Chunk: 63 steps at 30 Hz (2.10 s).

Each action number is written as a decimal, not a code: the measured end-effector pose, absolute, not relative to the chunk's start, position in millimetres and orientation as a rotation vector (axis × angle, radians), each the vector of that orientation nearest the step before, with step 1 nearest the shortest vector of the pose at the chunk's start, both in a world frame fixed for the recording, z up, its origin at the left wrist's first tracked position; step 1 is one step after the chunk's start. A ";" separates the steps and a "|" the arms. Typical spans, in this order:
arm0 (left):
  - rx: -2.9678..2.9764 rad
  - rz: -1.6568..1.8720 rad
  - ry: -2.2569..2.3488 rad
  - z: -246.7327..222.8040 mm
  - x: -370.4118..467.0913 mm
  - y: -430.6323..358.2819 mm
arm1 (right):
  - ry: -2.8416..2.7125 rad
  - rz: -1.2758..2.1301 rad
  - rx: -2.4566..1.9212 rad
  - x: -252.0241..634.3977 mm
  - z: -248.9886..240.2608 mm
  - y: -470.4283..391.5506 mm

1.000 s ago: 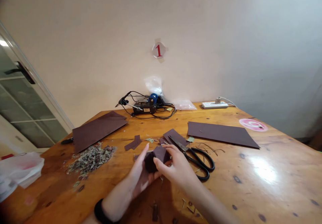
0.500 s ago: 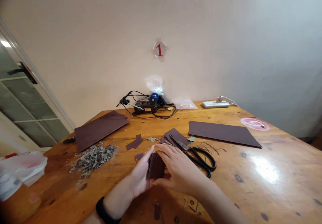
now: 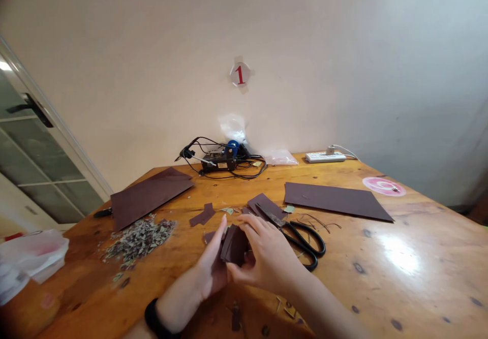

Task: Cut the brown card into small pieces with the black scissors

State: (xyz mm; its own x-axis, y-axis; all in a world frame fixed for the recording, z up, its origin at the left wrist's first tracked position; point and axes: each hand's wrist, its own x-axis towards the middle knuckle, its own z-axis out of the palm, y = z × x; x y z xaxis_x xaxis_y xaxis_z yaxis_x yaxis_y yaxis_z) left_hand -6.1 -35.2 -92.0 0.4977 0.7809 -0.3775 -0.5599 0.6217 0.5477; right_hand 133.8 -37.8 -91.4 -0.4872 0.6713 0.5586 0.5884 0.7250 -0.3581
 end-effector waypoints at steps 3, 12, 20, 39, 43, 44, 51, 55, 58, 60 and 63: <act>0.387 0.862 0.622 -91.1 -7.3 -35.2 | -2.107 0.270 -1.027 136.5 -89.3 -36.9; 0.405 0.877 0.652 -89.5 -5.8 -34.4 | -2.244 0.248 -1.010 139.4 -89.3 -35.2; 0.482 0.769 0.650 -101.6 -8.1 -31.4 | -2.334 0.185 -0.985 139.2 -90.6 -35.0; 0.326 0.987 0.711 -87.1 -8.4 -33.3 | -2.112 0.171 -1.048 140.4 -88.3 -36.4; 0.319 0.979 0.746 -84.3 -9.3 -33.7 | -1.962 0.221 -1.059 154.4 -82.2 -28.3; 0.330 0.984 0.744 -84.1 -9.4 -33.9 | -1.903 0.232 -1.078 157.8 -80.1 -26.2; 0.414 1.010 0.663 -85.9 -10.8 -34.4 | -1.642 0.688 -0.964 165.0 -74.0 -20.2; 0.413 0.982 0.608 -89.0 -12.4 -34.1 | -1.607 0.867 -0.918 162.6 -73.3 -23.6; 0.414 0.988 0.580 -90.5 -12.8 -35.4 | -1.605 0.912 -0.893 161.1 -72.6 -25.7; 0.394 0.990 0.591 -90.6 -12.2 -36.6 | -1.578 0.981 -0.892 160.1 -75.1 -24.4; 0.328 1.030 0.674 -90.3 -10.9 -36.1 | -1.526 1.036 -1.020 159.1 -83.8 -18.9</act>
